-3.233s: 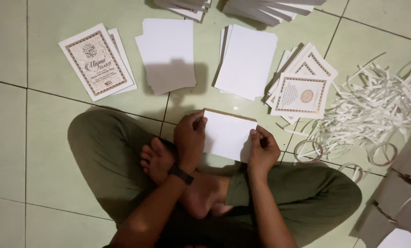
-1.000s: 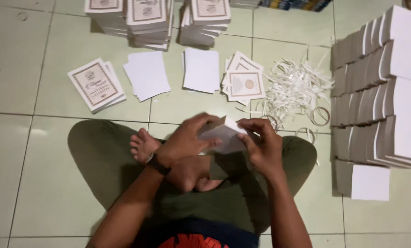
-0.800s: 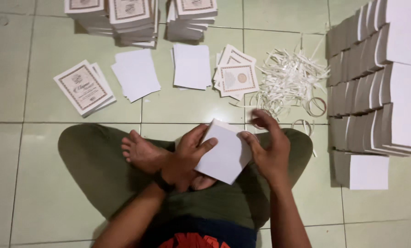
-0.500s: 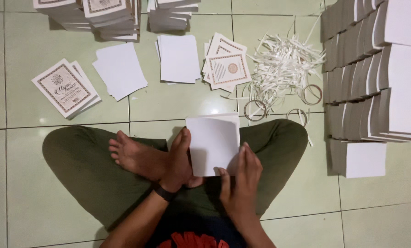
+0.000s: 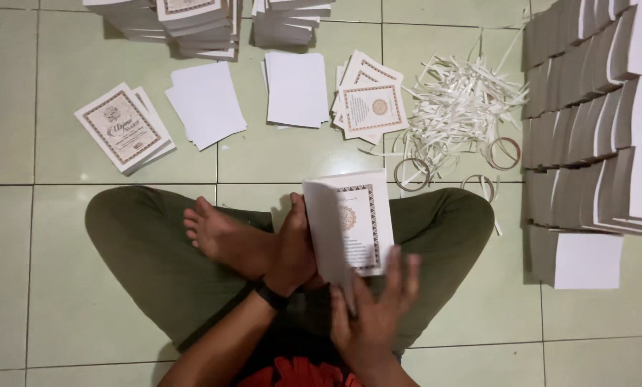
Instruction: The person sits on the floor and assembles small books by placing a cover over a stack of pages, folding the cover edges, and securing them with tape. The person repeatedly picks up covers and pages, aligns them, folds the cover, and applies tape to the spine.
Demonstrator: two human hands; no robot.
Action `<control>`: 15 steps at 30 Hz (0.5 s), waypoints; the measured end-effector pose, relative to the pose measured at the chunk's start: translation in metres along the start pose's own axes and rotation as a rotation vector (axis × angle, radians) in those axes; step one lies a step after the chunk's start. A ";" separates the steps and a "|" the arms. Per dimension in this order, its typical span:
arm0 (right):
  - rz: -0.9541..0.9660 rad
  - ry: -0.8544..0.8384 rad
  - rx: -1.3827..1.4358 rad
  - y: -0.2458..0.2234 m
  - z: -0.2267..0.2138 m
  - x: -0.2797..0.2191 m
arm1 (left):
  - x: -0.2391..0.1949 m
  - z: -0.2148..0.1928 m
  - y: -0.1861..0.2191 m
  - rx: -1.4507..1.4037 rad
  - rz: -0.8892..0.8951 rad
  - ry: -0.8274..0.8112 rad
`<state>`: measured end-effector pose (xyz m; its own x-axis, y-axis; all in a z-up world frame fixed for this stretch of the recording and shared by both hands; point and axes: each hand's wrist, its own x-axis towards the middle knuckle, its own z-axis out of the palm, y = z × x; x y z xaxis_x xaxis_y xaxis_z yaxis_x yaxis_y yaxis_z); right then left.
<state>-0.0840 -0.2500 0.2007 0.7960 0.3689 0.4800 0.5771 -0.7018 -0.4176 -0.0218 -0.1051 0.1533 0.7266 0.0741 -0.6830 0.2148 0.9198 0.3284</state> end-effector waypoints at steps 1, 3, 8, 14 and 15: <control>0.128 -0.039 0.031 0.000 -0.002 0.003 | 0.000 -0.001 0.001 0.062 0.035 0.018; 0.256 -0.077 0.061 0.001 -0.004 0.006 | 0.003 -0.001 0.001 0.123 0.069 0.033; 0.122 -0.066 -0.098 0.004 -0.004 0.001 | 0.007 -0.001 0.001 0.017 0.060 -0.182; -0.065 0.032 -0.132 -0.006 0.002 -0.005 | 0.007 0.000 0.001 -0.044 -0.055 -0.157; -0.066 0.028 -0.128 -0.008 0.003 -0.005 | 0.013 -0.008 -0.004 -0.046 -0.053 -0.151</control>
<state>-0.0920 -0.2442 0.2000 0.7505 0.4014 0.5250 0.5989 -0.7490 -0.2835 -0.0180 -0.1047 0.1378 0.8058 -0.0303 -0.5914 0.2277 0.9378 0.2622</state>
